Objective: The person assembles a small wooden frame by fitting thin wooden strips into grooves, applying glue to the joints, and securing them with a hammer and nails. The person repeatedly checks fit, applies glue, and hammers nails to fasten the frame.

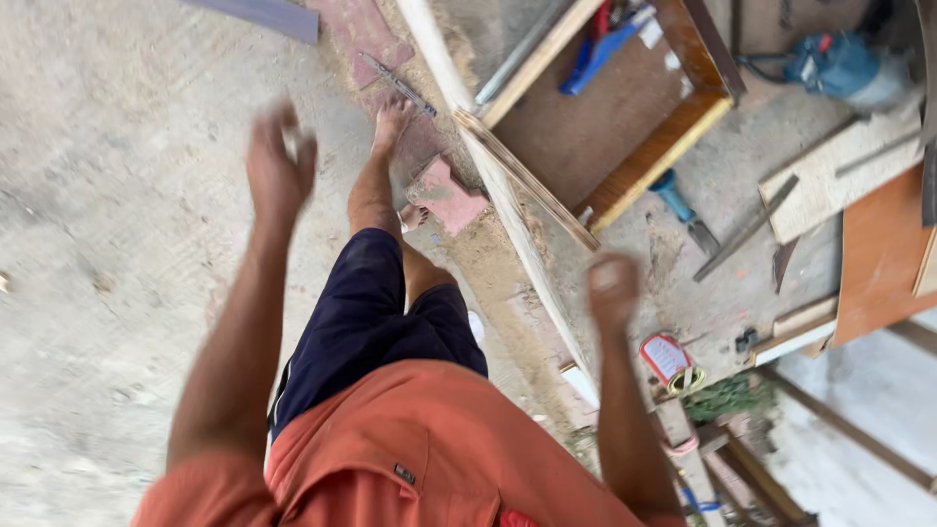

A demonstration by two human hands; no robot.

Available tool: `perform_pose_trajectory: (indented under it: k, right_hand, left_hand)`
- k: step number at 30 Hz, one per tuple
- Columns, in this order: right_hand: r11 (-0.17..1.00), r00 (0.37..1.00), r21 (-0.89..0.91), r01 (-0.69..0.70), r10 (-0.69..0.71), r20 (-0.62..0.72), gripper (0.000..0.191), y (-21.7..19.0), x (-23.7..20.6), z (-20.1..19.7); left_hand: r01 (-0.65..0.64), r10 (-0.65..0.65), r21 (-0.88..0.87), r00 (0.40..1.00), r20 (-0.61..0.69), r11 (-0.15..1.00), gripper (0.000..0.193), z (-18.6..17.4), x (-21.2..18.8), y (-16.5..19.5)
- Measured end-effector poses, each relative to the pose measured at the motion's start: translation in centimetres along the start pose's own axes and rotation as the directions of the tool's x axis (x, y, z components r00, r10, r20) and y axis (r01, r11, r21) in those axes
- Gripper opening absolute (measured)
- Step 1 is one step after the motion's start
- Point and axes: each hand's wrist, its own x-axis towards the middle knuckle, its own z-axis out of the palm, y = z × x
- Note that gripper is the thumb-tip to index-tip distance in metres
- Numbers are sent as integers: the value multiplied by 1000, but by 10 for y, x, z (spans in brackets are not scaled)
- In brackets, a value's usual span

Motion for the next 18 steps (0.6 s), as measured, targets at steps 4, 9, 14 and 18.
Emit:
perform_pose_trajectory:
  k: [4, 9, 14, 18]
  right_hand:
    - [954, 788, -64, 294, -204, 581, 21, -33, -78, 163]
    - [947, 798, -266, 181, 17, 602, 15, 32, 1, 364]
    - [871, 847, -477, 117, 164, 506, 43, 145, 177, 588]
    - [712, 899, -650, 267, 58, 433, 56, 190, 251, 734]
  left_hand:
    - [384, -366, -48, 906, 213, 922, 42, 3, -196, -60]
    - [542, -568, 192, 712, 413, 818, 62, 38, -244, -110]
    - [509, -658, 419, 614, 436, 752, 72, 62, -245, -170]
    - [547, -616, 299, 753, 231, 782, 61, 92, -288, -232]
